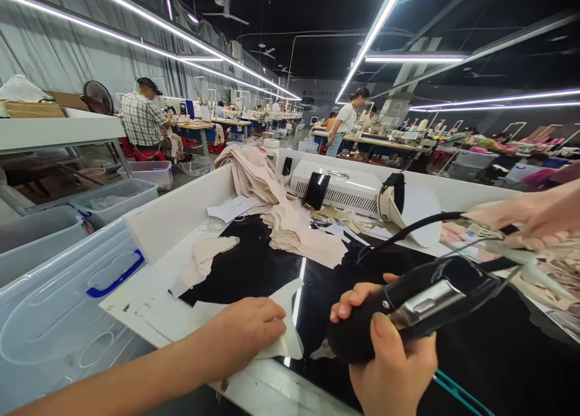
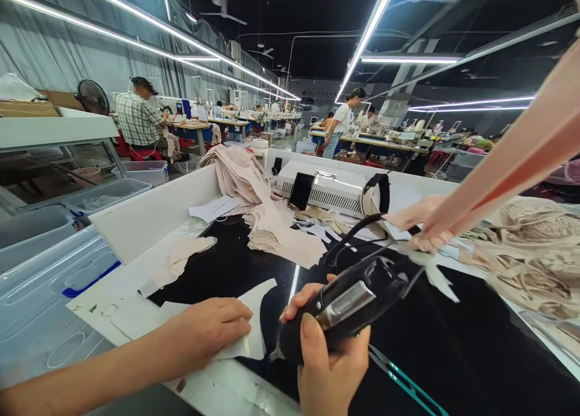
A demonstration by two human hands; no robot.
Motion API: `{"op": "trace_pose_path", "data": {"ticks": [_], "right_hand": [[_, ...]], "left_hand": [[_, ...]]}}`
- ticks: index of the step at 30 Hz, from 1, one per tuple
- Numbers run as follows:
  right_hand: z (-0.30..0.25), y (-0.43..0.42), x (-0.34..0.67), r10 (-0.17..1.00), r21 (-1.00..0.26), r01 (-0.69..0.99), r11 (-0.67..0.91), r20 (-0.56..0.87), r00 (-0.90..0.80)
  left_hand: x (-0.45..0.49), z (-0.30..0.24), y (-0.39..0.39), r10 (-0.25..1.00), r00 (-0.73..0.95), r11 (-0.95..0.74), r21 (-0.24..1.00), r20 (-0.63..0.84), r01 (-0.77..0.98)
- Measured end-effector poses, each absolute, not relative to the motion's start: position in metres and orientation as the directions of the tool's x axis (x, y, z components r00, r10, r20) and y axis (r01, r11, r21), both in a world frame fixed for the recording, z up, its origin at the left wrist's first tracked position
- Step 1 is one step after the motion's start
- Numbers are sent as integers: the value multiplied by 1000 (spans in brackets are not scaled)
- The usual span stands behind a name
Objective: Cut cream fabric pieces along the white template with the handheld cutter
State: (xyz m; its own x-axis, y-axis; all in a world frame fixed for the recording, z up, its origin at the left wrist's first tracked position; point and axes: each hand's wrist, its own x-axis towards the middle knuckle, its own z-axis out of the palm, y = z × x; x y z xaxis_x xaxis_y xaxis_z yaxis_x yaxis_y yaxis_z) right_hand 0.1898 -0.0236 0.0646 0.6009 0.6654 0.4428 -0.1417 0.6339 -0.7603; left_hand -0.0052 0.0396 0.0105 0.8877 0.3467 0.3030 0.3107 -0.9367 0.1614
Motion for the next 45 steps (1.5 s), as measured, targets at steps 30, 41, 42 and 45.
{"op": "trace_pose_path", "data": {"ticks": [30, 41, 42, 45], "right_hand": [[43, -24, 189, 697, -762, -113, 637, 507, 508], [56, -22, 181, 661, -757, -118, 643, 470, 586], [56, -22, 181, 661, -756, -125, 643, 465, 588], [57, -22, 181, 654, -753, -127, 646, 459, 601]], "left_hand": [[4, 7, 45, 116, 920, -986, 155, 374, 61], [2, 7, 43, 132, 913, -983, 167, 386, 71], [2, 8, 43, 131, 915, -984, 166, 382, 72], [2, 8, 42, 133, 922, -984, 163, 363, 78]]}}
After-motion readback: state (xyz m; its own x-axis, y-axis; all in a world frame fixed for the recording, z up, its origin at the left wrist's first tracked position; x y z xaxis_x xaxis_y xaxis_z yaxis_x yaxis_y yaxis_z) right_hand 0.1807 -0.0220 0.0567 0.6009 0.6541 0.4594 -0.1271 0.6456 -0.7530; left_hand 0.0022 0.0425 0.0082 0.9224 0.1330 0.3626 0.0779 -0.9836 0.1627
